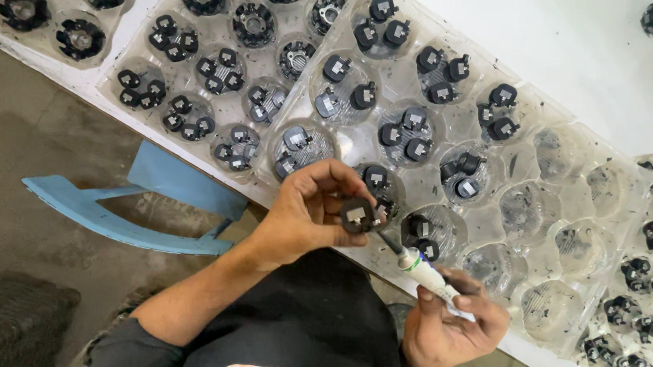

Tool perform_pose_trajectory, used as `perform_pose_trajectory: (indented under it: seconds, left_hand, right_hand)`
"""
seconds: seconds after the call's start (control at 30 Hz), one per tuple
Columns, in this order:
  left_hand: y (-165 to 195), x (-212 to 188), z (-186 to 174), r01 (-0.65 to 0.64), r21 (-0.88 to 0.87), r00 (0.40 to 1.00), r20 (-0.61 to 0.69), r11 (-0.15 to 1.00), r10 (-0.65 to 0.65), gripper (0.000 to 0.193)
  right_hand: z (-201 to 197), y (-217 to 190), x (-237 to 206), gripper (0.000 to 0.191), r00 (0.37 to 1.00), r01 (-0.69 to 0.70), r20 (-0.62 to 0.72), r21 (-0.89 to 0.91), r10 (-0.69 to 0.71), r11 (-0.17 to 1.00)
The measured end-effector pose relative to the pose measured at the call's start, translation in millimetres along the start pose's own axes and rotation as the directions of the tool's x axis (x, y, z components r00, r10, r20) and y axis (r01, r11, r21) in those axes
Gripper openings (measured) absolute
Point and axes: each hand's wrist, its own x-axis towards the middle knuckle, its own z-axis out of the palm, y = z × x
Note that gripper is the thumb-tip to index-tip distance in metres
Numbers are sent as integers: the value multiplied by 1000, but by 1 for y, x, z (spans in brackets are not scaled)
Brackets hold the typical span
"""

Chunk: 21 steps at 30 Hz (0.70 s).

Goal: The person picks up a small black plastic component from a tray, applies adhesive to it from a tube held in the other hand, and places the treated component back into the tray, repeating this cycle for successive components.

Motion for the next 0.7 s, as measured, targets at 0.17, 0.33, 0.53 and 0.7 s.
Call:
perform_pose_trajectory:
  seconds: [0.17,0.33,0.53,0.7]
  left_hand:
    - [5,-15,20,-23,455,994,-84,890,69,53]
    - [7,-13,24,-165,513,978,-28,842,209,45]
    - [7,-13,25,-76,427,992,-58,901,111,55]
    - [7,-12,26,-97,476,990,-47,874,135,50]
  right_hand:
    - [3,-18,5,37,973,216,146,-305,-179,928]
    - [8,-21,10,40,957,289,136,-404,-255,868]
    - [12,-25,14,43,953,304,148,-414,-265,858]
    - [14,-24,17,34,941,333,204,-428,-269,840]
